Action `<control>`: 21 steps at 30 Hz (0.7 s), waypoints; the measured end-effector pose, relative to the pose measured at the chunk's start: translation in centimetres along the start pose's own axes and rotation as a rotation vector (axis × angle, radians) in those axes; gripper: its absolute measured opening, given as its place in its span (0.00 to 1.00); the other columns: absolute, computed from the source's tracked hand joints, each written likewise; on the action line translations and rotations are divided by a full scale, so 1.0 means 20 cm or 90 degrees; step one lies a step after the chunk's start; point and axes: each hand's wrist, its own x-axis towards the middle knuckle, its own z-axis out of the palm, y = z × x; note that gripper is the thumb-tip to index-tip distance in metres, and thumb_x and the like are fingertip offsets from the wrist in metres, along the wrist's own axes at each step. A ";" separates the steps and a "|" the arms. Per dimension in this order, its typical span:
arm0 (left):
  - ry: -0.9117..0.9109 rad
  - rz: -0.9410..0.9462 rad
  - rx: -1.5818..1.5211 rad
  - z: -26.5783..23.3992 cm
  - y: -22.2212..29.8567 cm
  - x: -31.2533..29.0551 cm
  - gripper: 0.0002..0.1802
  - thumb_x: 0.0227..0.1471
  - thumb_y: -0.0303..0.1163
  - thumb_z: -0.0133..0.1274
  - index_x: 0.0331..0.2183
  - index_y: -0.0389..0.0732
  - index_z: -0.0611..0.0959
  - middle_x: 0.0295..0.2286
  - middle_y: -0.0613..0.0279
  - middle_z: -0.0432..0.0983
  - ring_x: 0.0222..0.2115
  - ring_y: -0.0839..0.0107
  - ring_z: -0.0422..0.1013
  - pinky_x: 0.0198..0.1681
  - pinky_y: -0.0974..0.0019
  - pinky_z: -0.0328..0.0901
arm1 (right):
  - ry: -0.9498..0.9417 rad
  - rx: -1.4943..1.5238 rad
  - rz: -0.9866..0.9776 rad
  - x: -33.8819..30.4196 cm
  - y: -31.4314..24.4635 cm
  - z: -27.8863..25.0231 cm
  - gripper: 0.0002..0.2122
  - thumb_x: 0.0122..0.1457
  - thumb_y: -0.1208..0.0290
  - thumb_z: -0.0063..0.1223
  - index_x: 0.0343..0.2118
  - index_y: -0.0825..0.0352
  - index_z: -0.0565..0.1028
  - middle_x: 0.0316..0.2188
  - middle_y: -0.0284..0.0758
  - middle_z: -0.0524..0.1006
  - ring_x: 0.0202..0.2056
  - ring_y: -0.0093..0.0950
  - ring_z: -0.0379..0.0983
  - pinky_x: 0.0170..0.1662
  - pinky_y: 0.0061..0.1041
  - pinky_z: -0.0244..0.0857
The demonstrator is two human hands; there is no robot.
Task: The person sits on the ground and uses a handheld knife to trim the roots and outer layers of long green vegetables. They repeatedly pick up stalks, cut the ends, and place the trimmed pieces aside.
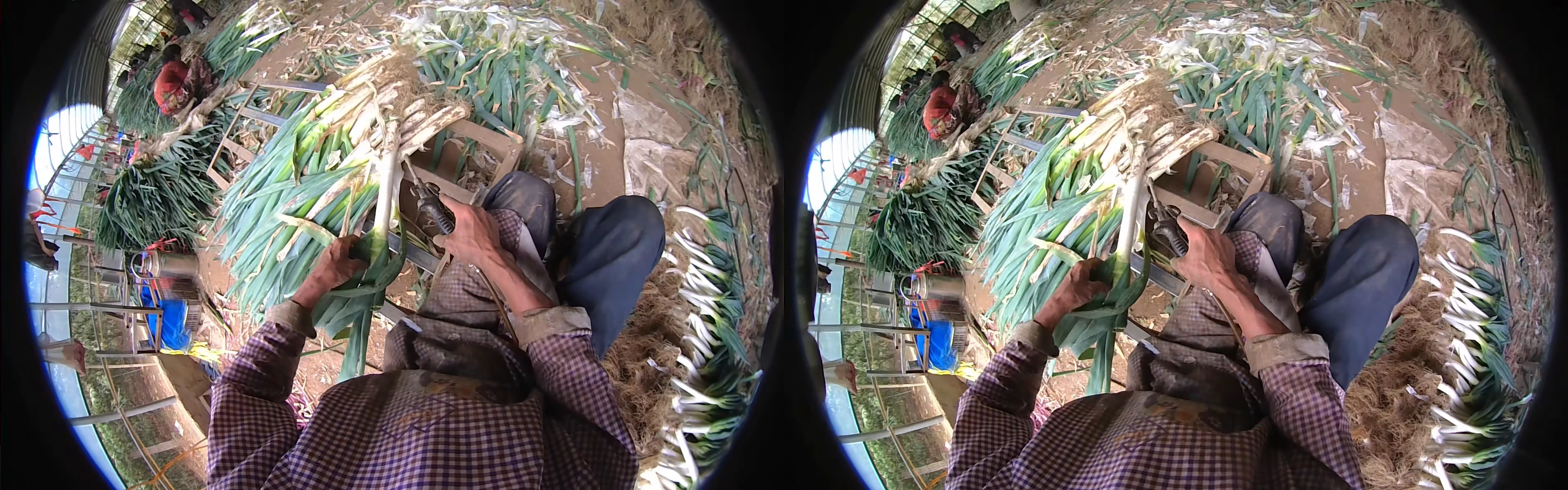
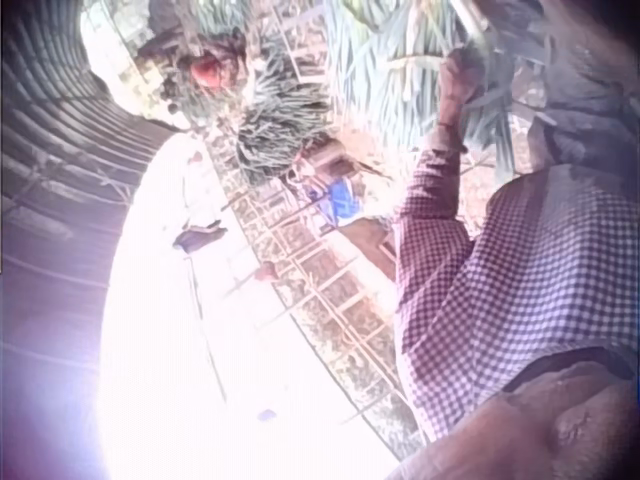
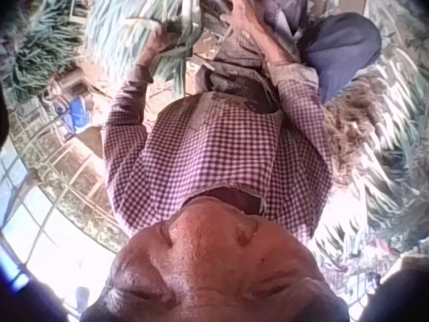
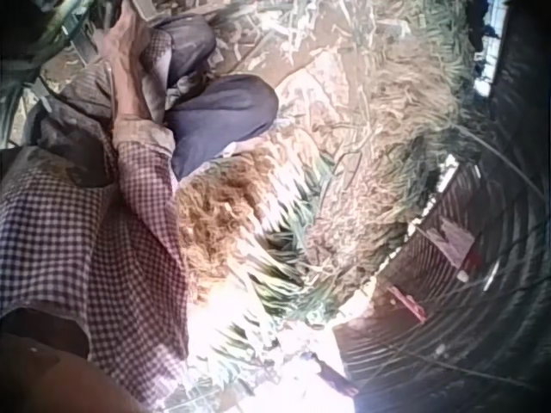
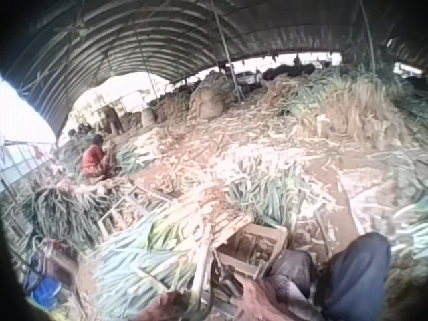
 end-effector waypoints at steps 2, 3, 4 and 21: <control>-0.018 -0.010 -0.031 -0.01 0.01 0.01 0.33 0.38 0.32 0.67 0.49 0.34 0.78 0.39 0.46 0.79 0.43 0.54 0.75 0.49 0.58 0.68 | -0.051 -0.001 0.032 0.04 0.01 0.01 0.21 0.41 0.70 0.62 0.43 0.62 0.74 0.33 0.43 0.81 0.38 0.48 0.78 0.40 0.45 0.71; -0.014 -0.005 -0.041 0.00 -0.02 0.01 0.33 0.39 0.31 0.67 0.49 0.34 0.78 0.39 0.47 0.79 0.43 0.56 0.75 0.49 0.59 0.68 | -0.058 0.000 0.021 0.04 0.01 0.01 0.21 0.41 0.70 0.62 0.42 0.61 0.74 0.32 0.43 0.81 0.38 0.48 0.78 0.40 0.45 0.71; -0.011 -0.001 -0.051 0.01 -0.04 0.02 0.33 0.39 0.29 0.67 0.50 0.33 0.77 0.38 0.49 0.79 0.42 0.58 0.75 0.49 0.61 0.68 | -0.066 0.000 0.010 0.05 0.01 0.02 0.21 0.41 0.70 0.62 0.42 0.61 0.74 0.32 0.43 0.81 0.37 0.48 0.78 0.40 0.45 0.71; 0.236 0.177 0.294 0.35 0.07 -0.25 0.40 0.47 0.47 0.64 0.57 0.38 0.70 0.52 0.45 0.66 0.50 0.47 0.65 0.53 0.49 0.61 | -0.165 0.029 -0.024 -0.17 -0.03 -0.07 0.34 0.43 0.69 0.67 0.58 0.63 0.71 0.31 0.48 0.81 0.34 0.48 0.79 0.39 0.41 0.72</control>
